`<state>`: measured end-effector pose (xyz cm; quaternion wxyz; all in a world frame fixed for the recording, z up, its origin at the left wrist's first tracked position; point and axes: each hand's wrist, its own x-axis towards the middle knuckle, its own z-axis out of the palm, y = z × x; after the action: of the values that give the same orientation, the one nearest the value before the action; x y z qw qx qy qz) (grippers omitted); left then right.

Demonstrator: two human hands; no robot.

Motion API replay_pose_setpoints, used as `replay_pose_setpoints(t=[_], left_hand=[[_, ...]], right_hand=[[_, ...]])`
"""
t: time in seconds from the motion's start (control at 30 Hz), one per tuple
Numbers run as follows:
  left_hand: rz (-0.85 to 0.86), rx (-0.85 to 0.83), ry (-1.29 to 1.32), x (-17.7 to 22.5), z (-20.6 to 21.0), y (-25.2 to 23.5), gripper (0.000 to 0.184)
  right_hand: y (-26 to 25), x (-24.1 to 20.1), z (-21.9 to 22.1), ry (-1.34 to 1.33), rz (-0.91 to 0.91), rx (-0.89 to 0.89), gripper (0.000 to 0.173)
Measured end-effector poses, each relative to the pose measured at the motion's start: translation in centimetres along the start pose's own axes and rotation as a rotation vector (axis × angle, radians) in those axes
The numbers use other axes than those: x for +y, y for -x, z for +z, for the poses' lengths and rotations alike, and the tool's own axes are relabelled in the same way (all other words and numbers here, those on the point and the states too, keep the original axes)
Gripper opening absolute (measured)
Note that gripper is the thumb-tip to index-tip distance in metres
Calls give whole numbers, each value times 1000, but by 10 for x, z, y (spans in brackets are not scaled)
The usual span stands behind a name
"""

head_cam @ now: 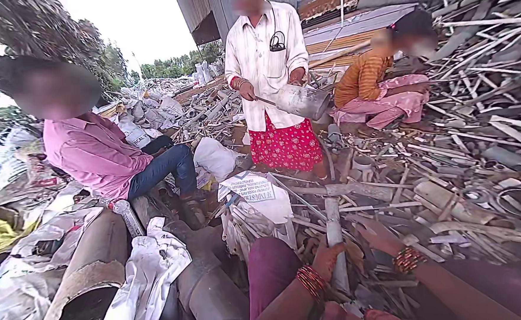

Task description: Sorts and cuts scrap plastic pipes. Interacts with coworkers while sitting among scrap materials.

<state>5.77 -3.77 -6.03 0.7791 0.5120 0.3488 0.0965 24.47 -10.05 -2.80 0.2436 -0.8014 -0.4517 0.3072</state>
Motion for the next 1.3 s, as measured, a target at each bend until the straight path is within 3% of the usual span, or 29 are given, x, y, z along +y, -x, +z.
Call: replay_pose_setpoints(t=[0.2, 0.37, 0.53, 0.63, 0.97, 1.07, 1.3], left_hand=[[23, 3, 60, -2, 6, -2, 61], [34, 52, 108, 7, 1, 1, 67], [85, 68, 141, 16, 1, 6, 66], [95, 97, 148, 17, -1, 4, 63], [101, 68, 63, 21, 0, 4, 47], [58, 23, 45, 19, -4, 3, 44], [11, -128, 85, 19, -3, 11, 47]], right_hand=[[15, -11, -8, 146, -19, 21, 42], [18, -20, -5, 153, -167, -52, 42], [27, -22, -22, 86, -8, 43, 46], [28, -23, -25, -1, 15, 106, 37], [22, -24, -6, 5, -213, 136, 39], [25, -31, -9, 66, -164, 107, 40], [8, -20, -25, 64, -13, 259, 35]])
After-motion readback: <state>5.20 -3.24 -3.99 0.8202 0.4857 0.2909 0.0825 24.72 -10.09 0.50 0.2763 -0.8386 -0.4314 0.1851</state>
